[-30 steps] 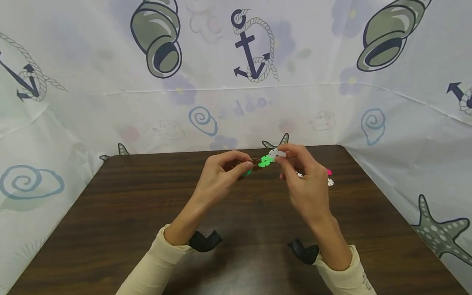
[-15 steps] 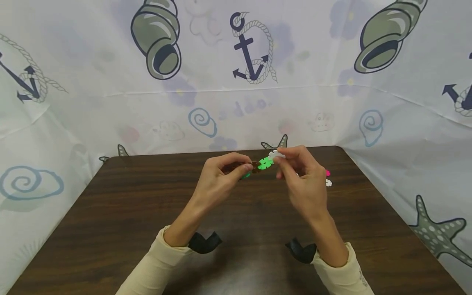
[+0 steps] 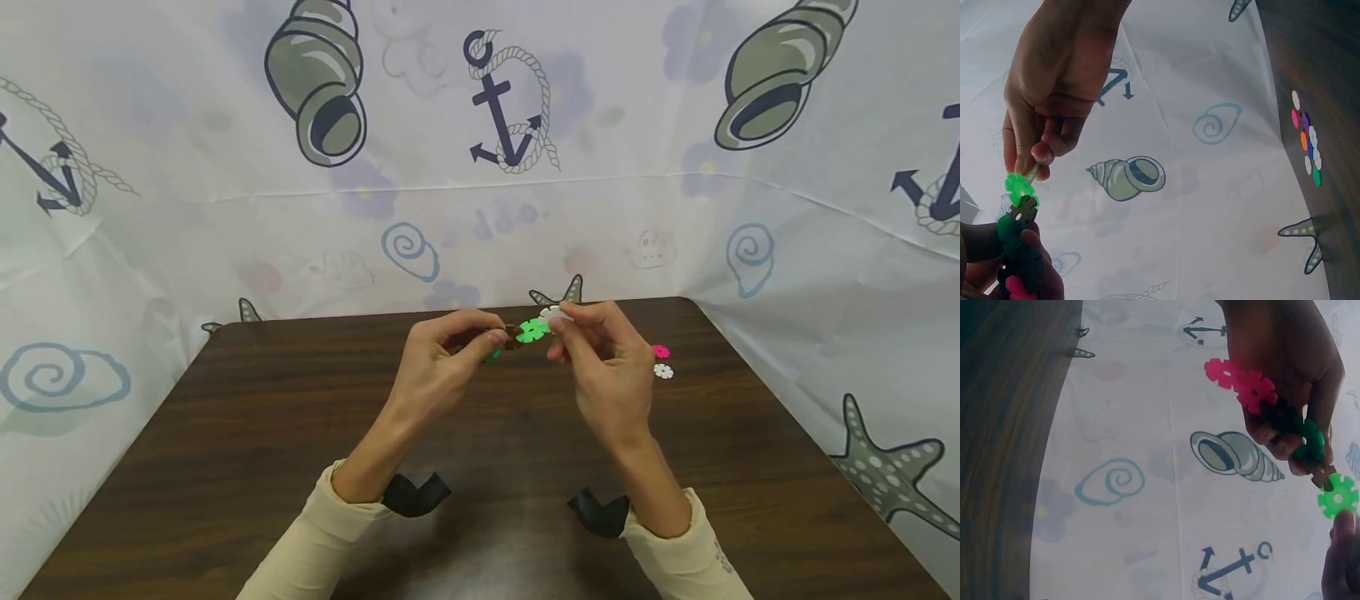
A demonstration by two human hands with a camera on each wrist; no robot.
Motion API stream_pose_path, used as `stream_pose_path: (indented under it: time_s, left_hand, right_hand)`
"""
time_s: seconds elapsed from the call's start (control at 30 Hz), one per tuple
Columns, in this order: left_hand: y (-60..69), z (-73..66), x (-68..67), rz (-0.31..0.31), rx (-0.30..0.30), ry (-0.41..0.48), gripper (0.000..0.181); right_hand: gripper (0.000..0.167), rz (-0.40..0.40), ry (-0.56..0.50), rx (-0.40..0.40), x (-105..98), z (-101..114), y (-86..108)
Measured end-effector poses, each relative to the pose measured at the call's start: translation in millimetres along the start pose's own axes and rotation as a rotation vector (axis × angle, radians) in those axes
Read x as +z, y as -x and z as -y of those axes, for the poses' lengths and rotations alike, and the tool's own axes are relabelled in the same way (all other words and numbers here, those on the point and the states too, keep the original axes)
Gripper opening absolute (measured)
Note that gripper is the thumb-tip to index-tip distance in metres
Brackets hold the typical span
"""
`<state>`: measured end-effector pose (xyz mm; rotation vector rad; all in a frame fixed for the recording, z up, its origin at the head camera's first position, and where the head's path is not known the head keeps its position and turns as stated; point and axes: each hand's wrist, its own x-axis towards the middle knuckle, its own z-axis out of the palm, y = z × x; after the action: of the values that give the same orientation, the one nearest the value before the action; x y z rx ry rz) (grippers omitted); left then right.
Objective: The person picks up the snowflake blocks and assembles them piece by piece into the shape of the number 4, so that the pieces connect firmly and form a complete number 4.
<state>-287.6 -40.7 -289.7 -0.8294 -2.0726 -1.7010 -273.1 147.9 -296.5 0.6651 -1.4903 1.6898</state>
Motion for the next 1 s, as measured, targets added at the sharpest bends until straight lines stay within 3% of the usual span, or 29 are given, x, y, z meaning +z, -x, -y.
stream_pose_path:
  time_s: [0.2, 0.37, 0.53, 0.7, 0.83, 0.9, 1.0]
  left_hand:
    - [-4.6, 1.0, -3.8, -0.004, -0.012, -0.010, 0.010]
    - [-5.5, 0.5, -8.8, 0.024, -0.053, -0.049, 0.008]
    - [-3.8, -1.2, -10.0, 0.094, -0.093, -0.157, 0.008]
    - [-3.1, -2.5, -9.4, 0.112, -0.048, -0.295, 0.008]
    - [-4.3, -3.3, -13.6, 0.020, 0.048, -0.351, 0.015]
    - [-5.8, -2.9, -18.4, -0.083, 0.087, -0.319, 0.020]
    - [-8.4, -2.0, -28.6, -0.270, 0.092, -0.180, 0.026]
  right_hand:
    - [0.016, 0.022, 0.070, -0.024, 4.1, 5.4, 0.3]
    - [0.019, 0.134, 0.333, 0.028, -3.3, 9.7, -3.6]
    - [0.015, 0.264, 0.577, 0.105, -16.3, 17.3, -7.4]
    - [0.009, 0.325, 0.753, 0.049, -23.5, 23.0, -8.5]
    - [0.006, 0.373, 0.787, 0.047, -26.0, 25.8, -9.5]
    - [0.004, 0.386, 0.801, 0.074, -27.6, 26.9, -10.6]
    - [0.004, 0.388, 0.806, 0.134, -31.6, 29.5, -13.4]
